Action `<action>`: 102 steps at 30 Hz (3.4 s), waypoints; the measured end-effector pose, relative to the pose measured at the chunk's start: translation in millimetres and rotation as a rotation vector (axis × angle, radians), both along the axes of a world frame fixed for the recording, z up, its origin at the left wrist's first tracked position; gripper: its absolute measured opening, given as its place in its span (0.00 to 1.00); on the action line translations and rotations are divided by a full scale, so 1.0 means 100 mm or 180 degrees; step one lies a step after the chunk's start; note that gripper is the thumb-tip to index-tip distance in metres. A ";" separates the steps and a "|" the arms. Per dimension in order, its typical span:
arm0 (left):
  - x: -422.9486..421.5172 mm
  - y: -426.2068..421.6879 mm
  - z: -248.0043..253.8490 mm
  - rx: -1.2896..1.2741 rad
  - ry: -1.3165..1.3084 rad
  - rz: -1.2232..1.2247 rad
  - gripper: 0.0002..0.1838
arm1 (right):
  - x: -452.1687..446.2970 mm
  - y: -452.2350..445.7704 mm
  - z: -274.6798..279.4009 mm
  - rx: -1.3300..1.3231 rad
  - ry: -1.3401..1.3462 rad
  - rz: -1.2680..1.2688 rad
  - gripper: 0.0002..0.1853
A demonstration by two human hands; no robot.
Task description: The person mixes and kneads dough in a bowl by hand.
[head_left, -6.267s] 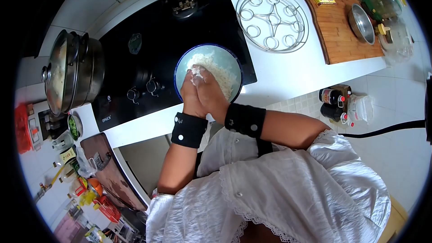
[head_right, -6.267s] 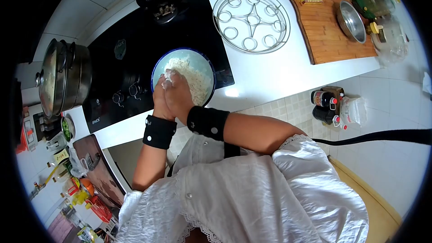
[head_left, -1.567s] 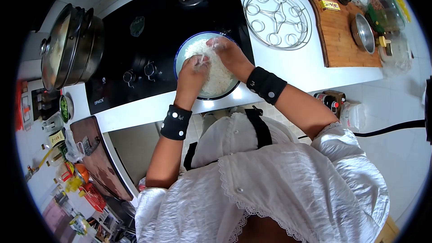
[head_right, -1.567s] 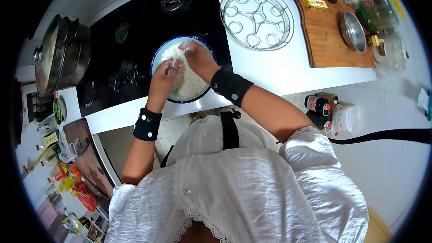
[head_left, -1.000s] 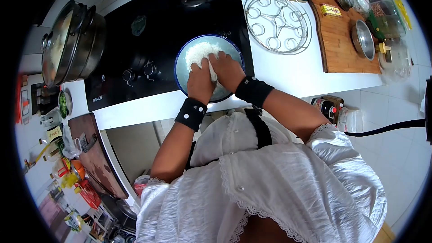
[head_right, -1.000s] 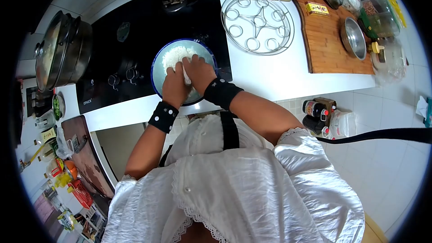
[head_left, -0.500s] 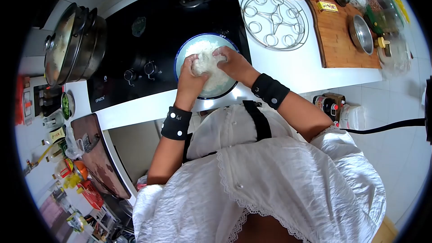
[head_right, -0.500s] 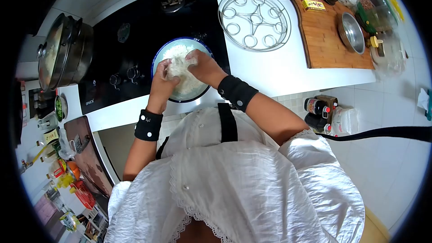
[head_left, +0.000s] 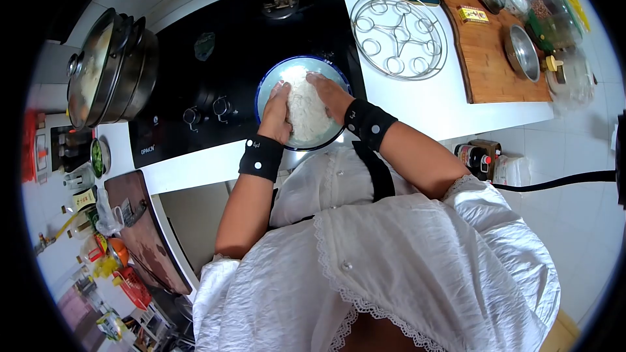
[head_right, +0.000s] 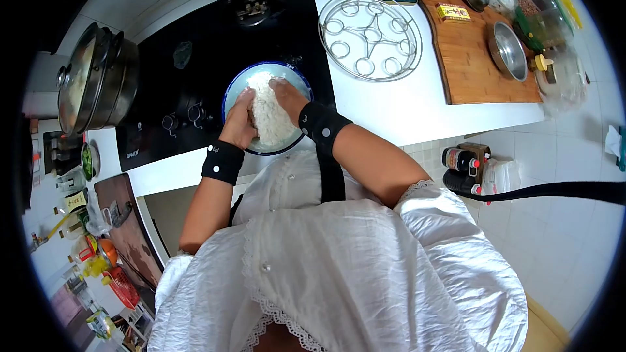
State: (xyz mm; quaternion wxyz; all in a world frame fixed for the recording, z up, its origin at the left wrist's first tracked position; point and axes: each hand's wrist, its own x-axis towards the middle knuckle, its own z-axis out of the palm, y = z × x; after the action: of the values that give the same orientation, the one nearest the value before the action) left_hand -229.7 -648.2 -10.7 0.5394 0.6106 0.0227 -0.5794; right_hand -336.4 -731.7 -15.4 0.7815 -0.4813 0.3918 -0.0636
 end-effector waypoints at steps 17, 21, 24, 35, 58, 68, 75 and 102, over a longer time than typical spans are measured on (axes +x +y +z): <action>-0.17 0.01 -0.32 -0.1140 0.1239 0.1123 0.19 | 0.21 0.53 0.19 -0.2388 0.0374 -0.1003 0.17; -0.30 0.04 -0.13 -0.1031 0.1234 0.1214 0.18 | 0.21 0.45 0.15 -0.1903 0.0373 -0.0953 0.18; -0.38 0.00 -0.14 -0.0780 0.0712 0.1424 0.18 | 0.29 0.36 -0.09 -0.1295 0.0248 -0.1168 0.19; -0.20 0.08 -0.48 -0.1219 0.0442 0.0813 0.23 | 0.20 0.69 0.33 -0.1839 0.0591 -0.1012 0.18; -0.47 0.02 0.21 -0.0328 0.0748 0.1147 0.21 | 0.27 0.49 -0.13 -0.0665 -0.0119 -0.1330 0.17; -0.14 0.12 -0.37 -0.0903 0.0663 0.0729 0.22 | 0.20 0.69 0.21 -0.0944 0.0060 -0.1156 0.16; -0.51 0.01 0.19 -0.0322 0.0588 0.1137 0.23 | 0.26 0.38 0.03 -0.0120 0.0111 -0.1264 0.20; -0.31 0.09 0.11 -0.0514 0.1031 0.1003 0.21 | 0.18 0.65 0.28 -0.0661 0.0019 -0.0983 0.19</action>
State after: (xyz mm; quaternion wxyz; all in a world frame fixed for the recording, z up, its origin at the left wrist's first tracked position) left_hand -260.9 -638.7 -0.1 0.6596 0.4534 0.1576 -0.5783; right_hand -318.1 -666.7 12.8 0.7074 -0.4937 0.4547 -0.2216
